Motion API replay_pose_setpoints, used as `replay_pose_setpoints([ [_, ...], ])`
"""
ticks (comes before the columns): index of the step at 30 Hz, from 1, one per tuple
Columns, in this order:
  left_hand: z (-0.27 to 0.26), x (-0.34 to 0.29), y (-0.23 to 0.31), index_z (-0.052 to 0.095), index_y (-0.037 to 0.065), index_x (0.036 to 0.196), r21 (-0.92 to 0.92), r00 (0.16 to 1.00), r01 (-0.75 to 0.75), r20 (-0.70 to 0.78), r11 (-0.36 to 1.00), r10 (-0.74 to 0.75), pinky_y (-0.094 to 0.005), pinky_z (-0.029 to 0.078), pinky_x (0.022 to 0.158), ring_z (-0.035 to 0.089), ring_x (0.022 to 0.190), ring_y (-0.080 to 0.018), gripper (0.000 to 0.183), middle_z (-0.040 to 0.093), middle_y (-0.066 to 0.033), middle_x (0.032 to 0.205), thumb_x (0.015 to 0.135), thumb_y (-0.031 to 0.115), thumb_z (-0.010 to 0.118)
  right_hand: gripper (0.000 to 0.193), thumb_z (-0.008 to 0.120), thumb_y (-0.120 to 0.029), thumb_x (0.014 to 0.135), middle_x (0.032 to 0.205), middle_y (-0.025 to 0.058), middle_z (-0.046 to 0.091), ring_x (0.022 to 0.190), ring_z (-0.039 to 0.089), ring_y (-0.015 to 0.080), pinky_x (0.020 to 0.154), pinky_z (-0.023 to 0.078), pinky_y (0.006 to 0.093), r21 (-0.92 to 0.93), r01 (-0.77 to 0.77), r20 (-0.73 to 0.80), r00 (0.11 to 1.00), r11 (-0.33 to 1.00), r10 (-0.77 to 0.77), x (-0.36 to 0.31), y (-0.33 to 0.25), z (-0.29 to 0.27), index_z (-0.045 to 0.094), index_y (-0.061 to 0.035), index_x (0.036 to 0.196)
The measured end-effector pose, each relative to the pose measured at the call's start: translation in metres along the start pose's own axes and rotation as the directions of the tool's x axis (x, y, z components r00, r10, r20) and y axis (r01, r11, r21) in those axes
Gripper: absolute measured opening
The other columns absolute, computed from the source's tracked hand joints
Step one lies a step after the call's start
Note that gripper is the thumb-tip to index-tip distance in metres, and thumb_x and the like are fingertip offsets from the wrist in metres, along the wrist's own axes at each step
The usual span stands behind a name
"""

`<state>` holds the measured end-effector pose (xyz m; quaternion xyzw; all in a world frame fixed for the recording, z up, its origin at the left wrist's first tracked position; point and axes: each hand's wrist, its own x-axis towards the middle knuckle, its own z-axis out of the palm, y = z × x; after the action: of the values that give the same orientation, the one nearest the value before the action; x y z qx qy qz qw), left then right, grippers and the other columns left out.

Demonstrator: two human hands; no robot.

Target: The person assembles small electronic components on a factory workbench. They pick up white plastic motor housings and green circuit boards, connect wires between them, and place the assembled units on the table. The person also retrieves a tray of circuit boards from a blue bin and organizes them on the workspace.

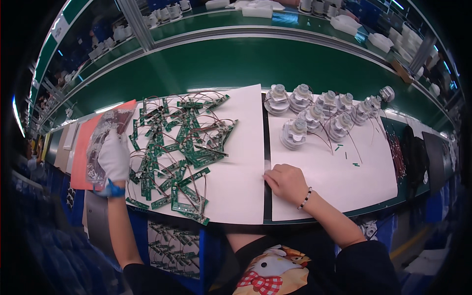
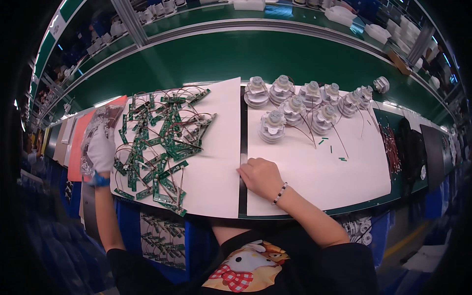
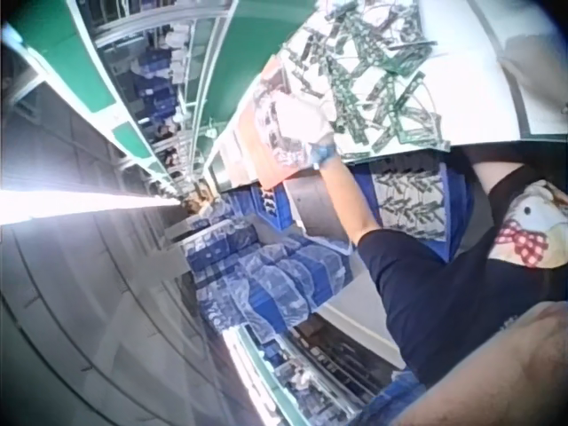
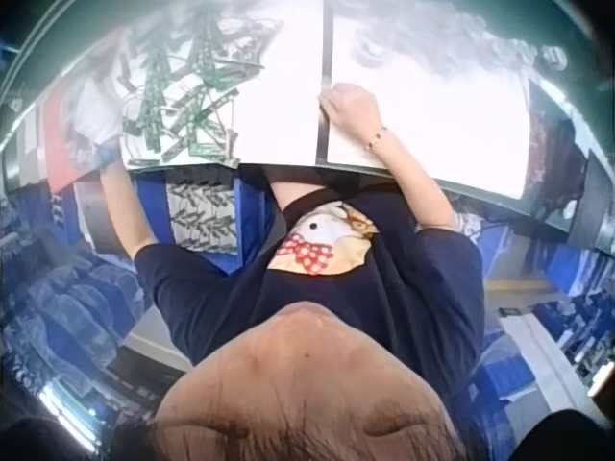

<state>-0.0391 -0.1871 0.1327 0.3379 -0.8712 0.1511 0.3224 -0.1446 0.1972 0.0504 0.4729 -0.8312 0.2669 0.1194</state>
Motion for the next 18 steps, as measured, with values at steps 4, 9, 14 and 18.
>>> replay_pose_setpoints([
  [4,-0.108,-0.096,0.088,0.056,0.006,0.098,-0.51,0.803,-0.557,-0.129,0.656,0.581,-0.0363,0.046,0.065,0.057,0.076,-0.0277,0.029,0.058,-0.0098,0.084,0.071,0.015,0.063,0.017,0.063,-0.02,0.071,0.076,0.0068,0.054,0.072,0.052,0.0242,0.066,0.042,0.0345,0.139,0.412,0.007,0.909,0.9,-0.417,0.0,0.007,-0.008,0.054,-0.0061,0.073],
  [9,-0.105,-0.187,0.154,0.052,0.002,0.096,-0.804,0.637,-0.482,-0.049,0.348,0.77,-0.0335,0.046,0.064,0.056,0.083,-0.0247,0.048,0.054,-0.0103,0.093,0.061,0.029,0.07,0.026,0.063,-0.026,0.07,0.07,0.0068,0.044,0.069,0.045,0.0243,0.063,0.037,0.0336,0.167,0.523,0.085,0.837,0.836,-0.541,0.009,0.017,-0.002,0.046,-0.0069,0.064],
  [14,-0.091,-0.192,0.164,0.052,0.0,0.101,-0.665,0.633,-0.583,-0.012,0.467,0.774,-0.0331,0.046,0.065,0.054,0.089,-0.0265,0.046,0.053,-0.0125,0.095,0.063,0.024,0.065,0.026,0.059,-0.02,0.069,0.065,0.0078,0.043,0.063,0.042,0.0243,0.056,0.034,0.0355,0.256,0.57,0.039,0.801,0.781,-0.597,0.02,0.018,-0.004,0.042,-0.0051,0.056],
  [18,-0.089,-0.193,0.161,0.053,0.0,0.096,-0.68,0.599,-0.59,-0.006,0.436,0.801,-0.0339,0.046,0.066,0.053,0.09,-0.0258,0.037,0.053,-0.0123,0.096,0.065,0.019,0.061,0.022,0.051,-0.011,0.067,0.061,0.0084,0.041,0.058,0.04,0.0253,0.053,0.033,0.0354,0.326,0.574,-0.144,0.816,0.752,-0.56,0.02,0.025,-0.01,0.038,-0.0045,0.05],
])
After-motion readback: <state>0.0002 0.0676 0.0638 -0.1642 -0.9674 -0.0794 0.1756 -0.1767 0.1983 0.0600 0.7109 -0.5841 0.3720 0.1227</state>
